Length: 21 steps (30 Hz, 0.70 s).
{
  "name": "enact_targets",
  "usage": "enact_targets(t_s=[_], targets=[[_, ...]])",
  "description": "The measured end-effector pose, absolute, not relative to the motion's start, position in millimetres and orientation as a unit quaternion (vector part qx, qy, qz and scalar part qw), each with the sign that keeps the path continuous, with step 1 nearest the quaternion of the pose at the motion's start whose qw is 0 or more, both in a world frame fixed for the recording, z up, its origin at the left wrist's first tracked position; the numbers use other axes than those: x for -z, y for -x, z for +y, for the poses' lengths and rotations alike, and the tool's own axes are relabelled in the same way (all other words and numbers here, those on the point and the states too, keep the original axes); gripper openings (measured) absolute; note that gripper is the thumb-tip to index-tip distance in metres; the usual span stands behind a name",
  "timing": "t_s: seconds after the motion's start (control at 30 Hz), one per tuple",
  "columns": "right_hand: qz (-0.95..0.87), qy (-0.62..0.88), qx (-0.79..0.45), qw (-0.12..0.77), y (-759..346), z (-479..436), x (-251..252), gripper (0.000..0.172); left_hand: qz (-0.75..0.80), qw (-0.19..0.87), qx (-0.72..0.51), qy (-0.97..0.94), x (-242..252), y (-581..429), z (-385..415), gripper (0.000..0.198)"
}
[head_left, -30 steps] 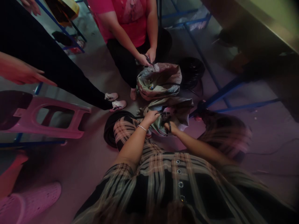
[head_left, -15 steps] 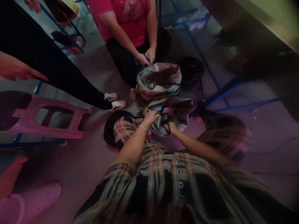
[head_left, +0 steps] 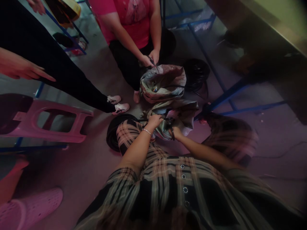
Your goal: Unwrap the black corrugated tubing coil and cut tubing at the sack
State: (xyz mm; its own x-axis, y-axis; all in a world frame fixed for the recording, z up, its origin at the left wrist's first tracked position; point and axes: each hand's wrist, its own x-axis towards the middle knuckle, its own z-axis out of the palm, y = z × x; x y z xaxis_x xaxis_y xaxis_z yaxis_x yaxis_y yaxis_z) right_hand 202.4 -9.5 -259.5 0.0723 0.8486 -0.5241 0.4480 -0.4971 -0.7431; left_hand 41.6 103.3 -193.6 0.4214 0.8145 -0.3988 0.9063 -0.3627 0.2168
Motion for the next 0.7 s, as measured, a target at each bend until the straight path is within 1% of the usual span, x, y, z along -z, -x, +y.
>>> enact_targets(t_s=[0.17, 0.33, 0.5, 0.6, 0.7], targets=[[-0.474, 0.721, -0.483, 0.146, -200, -10, 258, 0.018, 0.525, 0.208, 0.124, -0.816, 191, -42, 102, 0.039], [-0.475, 0.730, -0.472, 0.132, -199, -10, 257, 0.015, 0.534, 0.212, 0.128, -0.808, 190, -42, 102, 0.038], [-0.434, 0.730, -0.498, 0.175, -199, -10, 257, 0.014, 0.540, 0.211, 0.124, -0.805, 192, -41, 105, 0.039], [-0.404, 0.727, -0.514, 0.208, -198, -10, 252, 0.013, 0.547, 0.219, 0.100, -0.802, 194, -39, 108, 0.039], [-0.364, 0.709, -0.553, 0.243, -196, -11, 243, 0.009, 0.553, 0.227, 0.067, -0.799, 197, -37, 110, 0.039]])
